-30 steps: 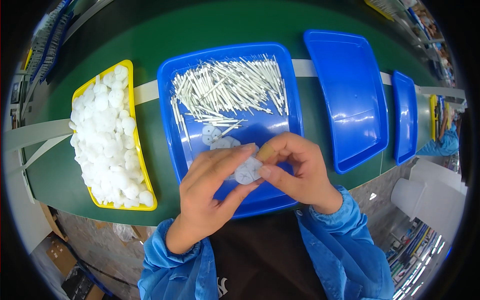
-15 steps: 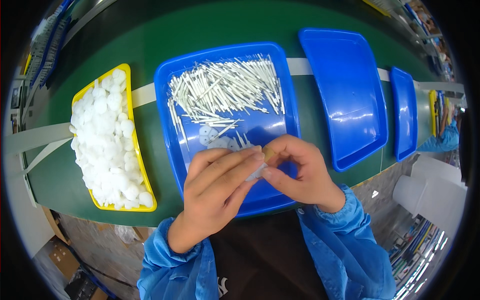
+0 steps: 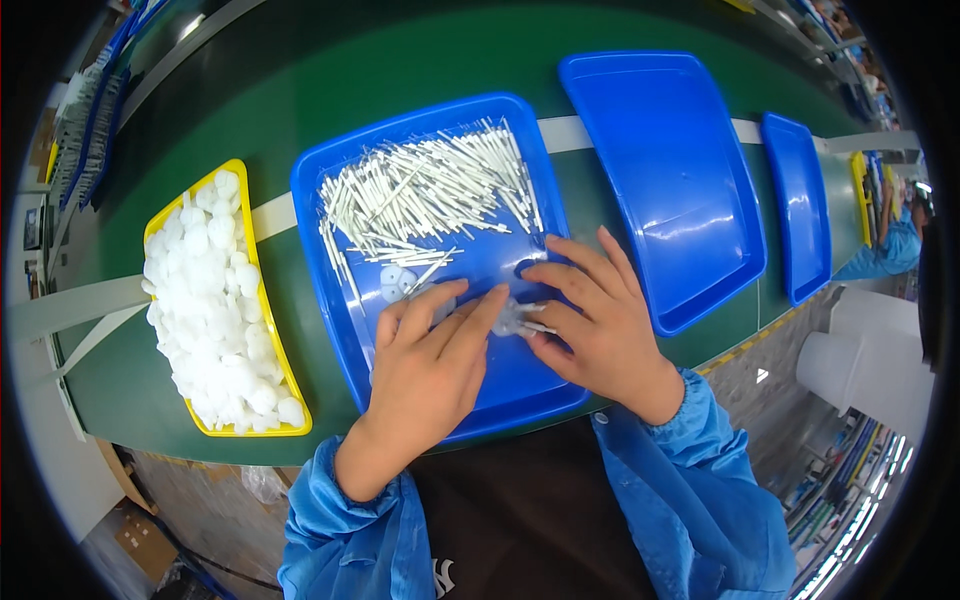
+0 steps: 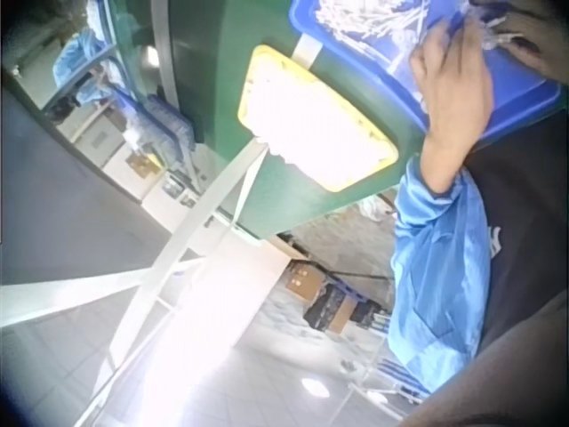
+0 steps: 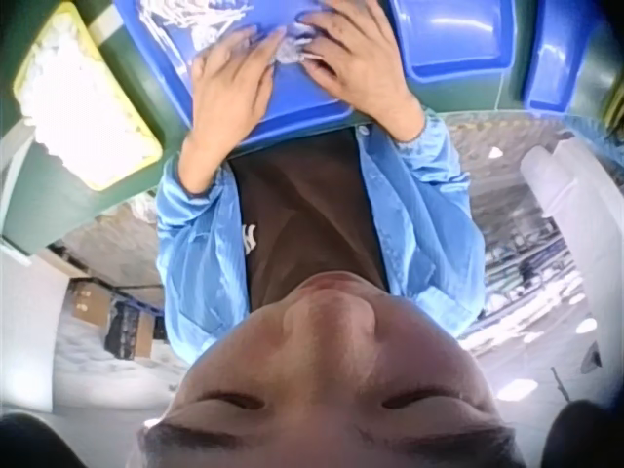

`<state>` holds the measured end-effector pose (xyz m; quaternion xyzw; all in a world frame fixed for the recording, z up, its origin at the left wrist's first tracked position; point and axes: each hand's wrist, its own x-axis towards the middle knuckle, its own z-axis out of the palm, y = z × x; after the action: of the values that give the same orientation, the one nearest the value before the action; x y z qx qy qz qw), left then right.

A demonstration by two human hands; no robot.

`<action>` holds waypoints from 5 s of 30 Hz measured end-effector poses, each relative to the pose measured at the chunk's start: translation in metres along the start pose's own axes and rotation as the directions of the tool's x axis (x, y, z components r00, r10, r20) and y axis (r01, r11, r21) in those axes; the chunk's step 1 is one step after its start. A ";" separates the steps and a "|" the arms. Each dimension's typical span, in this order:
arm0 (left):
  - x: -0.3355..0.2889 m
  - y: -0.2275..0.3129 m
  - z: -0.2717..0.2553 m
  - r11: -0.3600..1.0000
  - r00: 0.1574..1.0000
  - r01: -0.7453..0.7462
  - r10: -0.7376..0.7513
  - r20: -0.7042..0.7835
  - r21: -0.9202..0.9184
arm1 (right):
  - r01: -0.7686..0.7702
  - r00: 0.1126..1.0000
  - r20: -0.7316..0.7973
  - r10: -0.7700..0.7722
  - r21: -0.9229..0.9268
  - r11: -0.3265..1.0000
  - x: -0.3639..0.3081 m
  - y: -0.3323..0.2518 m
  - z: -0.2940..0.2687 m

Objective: The person inserts white cotton tips into plastic sticks to assemble cotton swabs. They pick up a cotton tip and a stick, insert the stick into the tip, and place the finished swab into a blue tray. The process is repeated continuously throughout the clip.

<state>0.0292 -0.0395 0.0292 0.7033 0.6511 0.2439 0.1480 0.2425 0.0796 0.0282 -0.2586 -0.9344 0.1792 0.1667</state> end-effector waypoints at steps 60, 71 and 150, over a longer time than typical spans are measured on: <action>0.011 -0.038 0.007 0.995 0.982 -0.093 0.098 -0.164 0.038 | -0.425 0.902 -0.306 0.305 -0.506 0.750 -0.005 0.124 -0.039; -0.014 -0.024 -0.001 0.948 0.970 -0.050 -0.030 -0.242 -0.316 | 0.280 0.959 0.019 -0.283 -0.235 0.931 0.091 -0.011 0.024; -0.015 -0.012 0.001 0.717 0.895 0.260 -0.431 -0.118 -0.647 | -0.048 0.994 -0.087 0.071 0.245 0.968 0.031 -0.037 0.015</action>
<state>0.0186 -0.0531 0.0199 0.4423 0.6697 0.5001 0.3252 0.1957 0.0631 0.0372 -0.2725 -0.8883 0.2844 0.2361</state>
